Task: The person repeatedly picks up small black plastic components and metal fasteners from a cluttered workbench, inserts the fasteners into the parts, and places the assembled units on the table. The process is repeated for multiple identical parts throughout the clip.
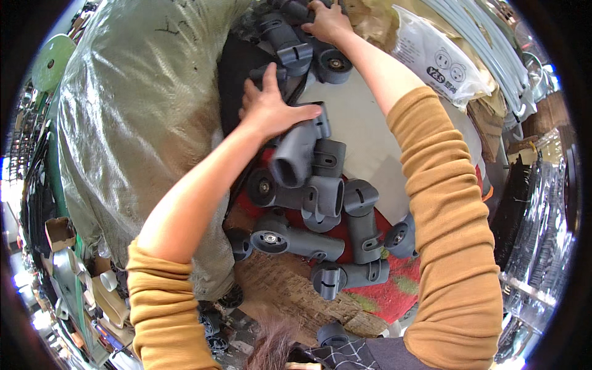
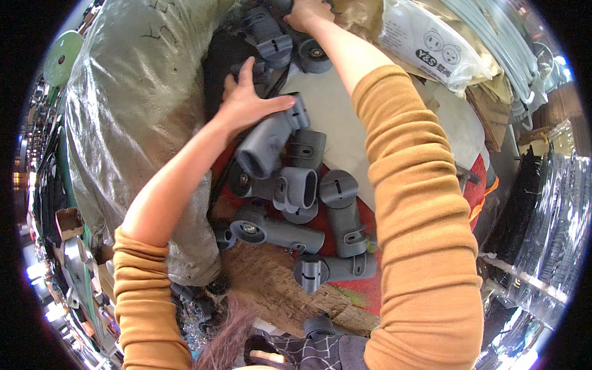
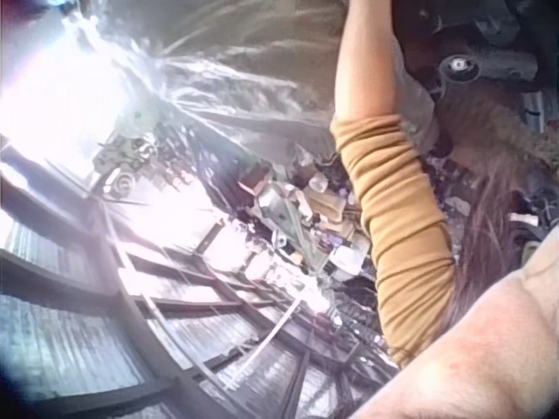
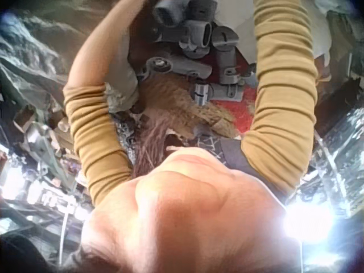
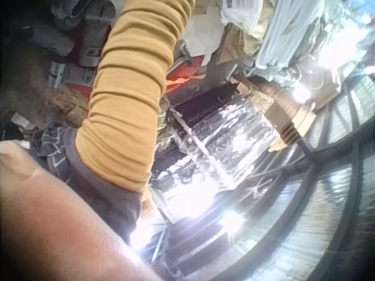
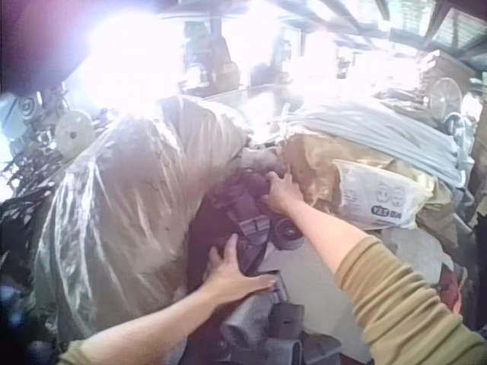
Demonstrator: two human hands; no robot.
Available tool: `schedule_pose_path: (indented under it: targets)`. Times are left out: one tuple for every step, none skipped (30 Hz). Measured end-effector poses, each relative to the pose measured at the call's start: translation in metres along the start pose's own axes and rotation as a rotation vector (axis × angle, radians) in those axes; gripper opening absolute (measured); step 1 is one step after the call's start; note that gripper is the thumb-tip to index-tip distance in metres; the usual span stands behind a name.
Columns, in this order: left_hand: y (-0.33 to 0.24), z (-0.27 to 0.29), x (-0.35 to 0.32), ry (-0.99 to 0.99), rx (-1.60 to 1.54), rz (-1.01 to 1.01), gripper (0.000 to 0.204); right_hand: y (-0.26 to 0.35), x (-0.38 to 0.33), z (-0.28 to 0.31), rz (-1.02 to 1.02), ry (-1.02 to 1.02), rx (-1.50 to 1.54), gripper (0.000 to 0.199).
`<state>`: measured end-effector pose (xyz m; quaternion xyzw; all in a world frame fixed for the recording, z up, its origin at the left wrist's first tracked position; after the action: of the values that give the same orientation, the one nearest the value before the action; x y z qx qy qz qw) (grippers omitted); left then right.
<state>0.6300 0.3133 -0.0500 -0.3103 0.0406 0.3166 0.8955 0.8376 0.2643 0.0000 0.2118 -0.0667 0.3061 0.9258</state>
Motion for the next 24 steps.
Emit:
schedule_pose_path:
  targets:
    - [0.001, -0.002, 0.003, -0.019, -0.043, -0.007, 0.124, -0.001, -0.003, 0.001, 0.029, -0.023, 0.021, 0.061]
    - [0.001, -0.001, 0.002, -0.032, -0.173, -0.038, 0.112, -0.003, -0.007, 0.007, 0.054, -0.047, 0.042, 0.058]
    - [0.002, -0.001, -0.003, -0.016, -0.236, -0.066, 0.102, -0.007, -0.016, 0.015, 0.077, -0.094, 0.119, 0.052]
    - [0.002, 0.004, -0.008, -0.019, -0.31, -0.104, 0.092, -0.012, -0.028, 0.027, 0.124, -0.091, -0.001, 0.054]
    - [-0.002, 0.009, -0.02, -0.055, -0.224, -0.195, 0.084, 0.012, -0.06, 0.069, 0.521, -0.56, 0.028, 0.034]
    - [-0.001, 0.01, -0.035, -0.058, -0.119, -0.232, 0.075, 0.001, -0.078, 0.083, 0.495, -0.555, 0.081, 0.033]
    - [-0.002, 0.013, -0.048, -0.066, -0.084, -0.282, 0.07, -0.006, -0.1, 0.102, 0.523, -0.648, 0.223, 0.028]
    - [0.0, 0.014, -0.059, -0.054, -0.137, -0.291, 0.068, -0.019, -0.122, 0.114, 0.477, -0.626, 0.387, 0.024]
    - [0.004, 0.013, -0.066, -0.002, -0.12, -0.276, 0.067, -0.034, -0.142, 0.113, 0.355, -0.498, 0.611, 0.02]
    - [0.008, 0.008, -0.072, 0.07, -0.088, -0.253, 0.067, -0.044, -0.161, 0.102, 0.236, -0.151, 0.854, 0.018]
    - [0.012, 0.006, -0.074, 0.138, -0.121, -0.223, 0.066, -0.037, -0.174, 0.09, 0.262, 0.083, 1.038, 0.016]
    - [0.013, 0.006, -0.077, 0.141, -0.142, -0.23, 0.068, -0.039, -0.189, 0.079, 0.175, 0.275, 1.05, 0.015]
    - [0.013, 0.004, -0.08, 0.144, -0.165, -0.239, 0.071, -0.033, -0.195, 0.074, 0.229, 0.34, 1.036, 0.015]
    - [0.011, 0.006, -0.083, 0.117, -0.2, -0.271, 0.074, -0.024, -0.2, 0.067, 0.295, 0.421, 0.998, 0.015]
    - [0.012, 0.003, -0.084, 0.126, -0.199, -0.266, 0.076, -0.034, -0.181, 0.061, 0.161, 0.32, 0.857, 0.028]
    - [0.012, 0.005, -0.084, 0.097, -0.205, -0.28, 0.079, -0.028, -0.157, 0.065, 0.252, 0.169, 0.592, 0.032]
    - [0.012, 0.003, -0.085, 0.122, -0.179, -0.271, 0.082, -0.021, -0.134, 0.058, 0.267, 0.093, 0.457, 0.039]
    - [0.013, 0.004, -0.085, 0.111, -0.179, -0.257, 0.083, -0.012, -0.114, 0.043, 0.229, 0.099, 0.396, 0.05]
    - [0.016, 0.001, -0.086, 0.148, -0.149, -0.224, 0.085, -0.007, -0.095, 0.026, 0.136, 0.123, 0.314, 0.061]
    - [0.019, 0.0, -0.087, 0.164, -0.117, -0.188, 0.086, 0.001, -0.081, 0.0, 0.092, 0.309, 0.201, 0.076]
    - [0.019, 0.001, -0.088, 0.172, -0.1, -0.197, 0.083, 0.006, -0.076, -0.011, 0.043, 0.276, 0.129, 0.073]
    - [0.018, -0.002, -0.093, 0.215, -0.099, -0.225, 0.082, 0.005, -0.074, -0.02, -0.052, 0.271, 0.009, 0.07]
    - [0.016, -0.003, -0.099, 0.222, -0.098, -0.259, 0.081, 0.005, -0.076, -0.021, -0.055, 0.237, -0.033, 0.068]
    - [0.016, -0.005, -0.107, 0.249, -0.091, -0.285, 0.08, 0.006, -0.085, -0.021, -0.035, 0.213, -0.07, 0.066]
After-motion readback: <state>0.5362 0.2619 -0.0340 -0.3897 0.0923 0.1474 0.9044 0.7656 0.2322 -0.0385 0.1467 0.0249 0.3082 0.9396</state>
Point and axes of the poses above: each hand's wrist, its own x-axis towards the middle knuckle, its own z-axis out of the back of the hand, y = z × x, the point moved 8 cm from there along x, towards the middle knuckle, and after that the axes turned 2 degrees about z, right-handed, at the moved point
